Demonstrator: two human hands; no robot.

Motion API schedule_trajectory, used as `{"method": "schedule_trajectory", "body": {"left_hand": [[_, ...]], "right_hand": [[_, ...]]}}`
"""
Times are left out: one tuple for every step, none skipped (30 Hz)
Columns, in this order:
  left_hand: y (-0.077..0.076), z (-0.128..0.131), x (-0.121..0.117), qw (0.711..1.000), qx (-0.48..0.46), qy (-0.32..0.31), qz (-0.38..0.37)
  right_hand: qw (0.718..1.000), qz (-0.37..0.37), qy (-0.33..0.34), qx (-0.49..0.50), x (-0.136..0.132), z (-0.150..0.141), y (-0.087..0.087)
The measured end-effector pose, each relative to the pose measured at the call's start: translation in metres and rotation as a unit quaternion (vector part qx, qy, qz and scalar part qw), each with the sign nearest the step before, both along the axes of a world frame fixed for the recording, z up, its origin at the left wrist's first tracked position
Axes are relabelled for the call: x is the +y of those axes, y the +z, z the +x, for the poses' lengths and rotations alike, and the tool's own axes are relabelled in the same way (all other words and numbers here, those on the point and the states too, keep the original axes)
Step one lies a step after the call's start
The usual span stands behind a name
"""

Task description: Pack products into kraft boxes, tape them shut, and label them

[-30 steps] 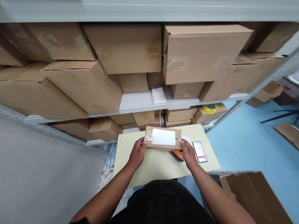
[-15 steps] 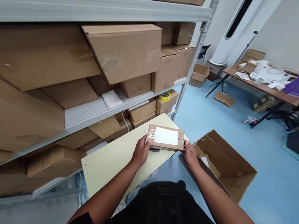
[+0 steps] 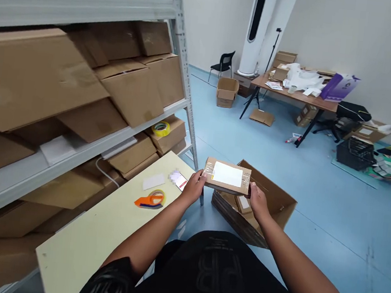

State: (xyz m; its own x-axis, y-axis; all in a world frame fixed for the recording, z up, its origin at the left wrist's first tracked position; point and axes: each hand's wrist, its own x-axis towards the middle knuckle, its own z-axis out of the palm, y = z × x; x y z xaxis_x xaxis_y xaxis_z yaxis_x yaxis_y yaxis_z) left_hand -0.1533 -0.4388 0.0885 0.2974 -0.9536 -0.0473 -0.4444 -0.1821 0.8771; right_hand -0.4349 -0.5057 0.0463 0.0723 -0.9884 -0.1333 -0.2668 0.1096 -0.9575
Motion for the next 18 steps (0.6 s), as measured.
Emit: {"method": "schedule_trajectory", "body": {"left_hand": [[-0.002,-0.013,-0.013,1.0,0.002,-0.011,0.006],[-0.004,-0.024,-0.025,1.0,0.003,-0.023,0.012],[-0.007,-0.034,-0.037,0.999,0.004,-0.036,0.016],[-0.009,-0.043,-0.048,0.999,0.004,-0.049,0.02],[-0.012,-0.051,-0.058,0.998,0.004,-0.062,0.023],[-0.015,-0.057,-0.069,0.997,0.003,-0.074,0.027],[-0.018,-0.063,-0.079,0.996,0.003,-0.087,0.032],[-0.021,-0.068,-0.088,0.994,0.004,-0.102,0.038],[-0.025,-0.072,-0.098,0.992,0.006,-0.118,0.043],[-0.03,-0.076,-0.107,0.99,0.01,-0.134,0.048],[-0.034,-0.079,-0.117,0.988,0.015,-0.147,0.051],[-0.039,-0.081,-0.126,0.985,0.022,-0.16,0.055],[-0.044,-0.082,-0.135,0.983,0.033,-0.172,0.059],[-0.049,-0.083,-0.144,0.98,0.046,-0.185,0.063],[-0.053,-0.083,-0.152,0.976,0.06,-0.197,0.068],[-0.058,-0.082,-0.16,0.973,0.073,-0.208,0.073],[-0.062,-0.081,-0.167,0.969,0.083,-0.217,0.078],[-0.067,-0.079,-0.174,0.966,0.089,-0.227,0.084]], "right_hand": [[1.0,-0.001,-0.013,0.011,-0.006,-0.014,-0.002],[1.0,-0.001,-0.023,0.021,-0.011,-0.027,-0.004],[0.999,0.002,-0.033,0.03,-0.015,-0.039,-0.007],[0.998,0.006,-0.042,0.039,-0.019,-0.05,-0.01],[0.997,0.009,-0.052,0.047,-0.021,-0.059,-0.014],[0.997,0.012,-0.062,0.054,-0.023,-0.067,-0.019],[0.995,0.015,-0.074,0.059,-0.024,-0.074,-0.024],[0.994,0.018,-0.086,0.061,-0.024,-0.079,-0.028],[0.993,0.022,-0.101,0.062,-0.025,-0.083,-0.032],[0.991,0.028,-0.115,0.062,-0.025,-0.086,-0.035],[0.989,0.034,-0.129,0.062,-0.026,-0.088,-0.038],[0.987,0.041,-0.142,0.064,-0.028,-0.089,-0.039],[0.985,0.049,-0.153,0.067,-0.029,-0.09,-0.04],[0.983,0.057,-0.162,0.071,-0.032,-0.089,-0.041],[0.98,0.065,-0.17,0.075,-0.035,-0.088,-0.042],[0.978,0.074,-0.177,0.08,-0.038,-0.086,-0.043],[0.976,0.083,-0.183,0.086,-0.042,-0.085,-0.044],[0.973,0.093,-0.191,0.095,-0.045,-0.083,-0.047]]}}
